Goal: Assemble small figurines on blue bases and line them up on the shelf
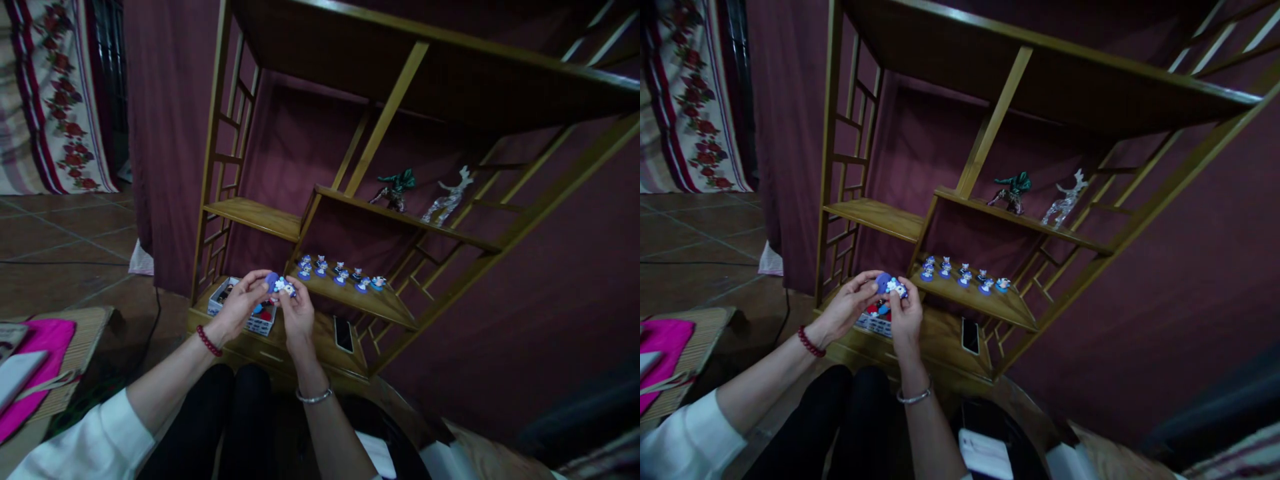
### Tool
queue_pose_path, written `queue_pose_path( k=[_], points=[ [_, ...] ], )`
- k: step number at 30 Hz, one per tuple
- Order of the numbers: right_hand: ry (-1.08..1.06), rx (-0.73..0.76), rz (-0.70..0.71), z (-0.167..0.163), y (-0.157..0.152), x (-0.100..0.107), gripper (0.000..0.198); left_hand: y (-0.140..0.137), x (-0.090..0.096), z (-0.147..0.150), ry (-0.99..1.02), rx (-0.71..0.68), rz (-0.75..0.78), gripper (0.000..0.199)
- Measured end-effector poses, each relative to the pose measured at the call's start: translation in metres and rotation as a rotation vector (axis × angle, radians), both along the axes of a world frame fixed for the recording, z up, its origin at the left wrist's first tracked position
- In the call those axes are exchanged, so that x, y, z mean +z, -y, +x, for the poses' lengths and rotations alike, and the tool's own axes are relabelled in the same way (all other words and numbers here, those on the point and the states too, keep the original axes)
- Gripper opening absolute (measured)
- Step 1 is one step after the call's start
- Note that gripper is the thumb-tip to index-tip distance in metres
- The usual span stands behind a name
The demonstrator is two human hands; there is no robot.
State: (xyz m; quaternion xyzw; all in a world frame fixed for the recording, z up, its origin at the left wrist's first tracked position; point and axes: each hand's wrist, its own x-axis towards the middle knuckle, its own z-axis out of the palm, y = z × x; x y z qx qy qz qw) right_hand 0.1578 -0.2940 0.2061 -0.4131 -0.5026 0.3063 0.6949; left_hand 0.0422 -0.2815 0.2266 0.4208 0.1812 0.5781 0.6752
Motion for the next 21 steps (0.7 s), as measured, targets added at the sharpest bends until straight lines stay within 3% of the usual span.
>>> queue_pose_path(
  k=[11,17,21],
  points=[
    [0.249,-0.033,0.077,0.005,0.038,0.04,0.033,0.027,0.018,-0.008,0.044,-0.112,0.026,0.042],
    [0.278,-0.022,0.051,0.008,0.043,0.046,0.042,0.026,0.016,-0.007,0.076,-0.124,0.019,0.04],
    [0.242,-0.028,0.048,0.009,0.04,0.045,0.037,0.028,0.016,-0.007,0.078,-0.122,0.018,0.039]
  ],
)
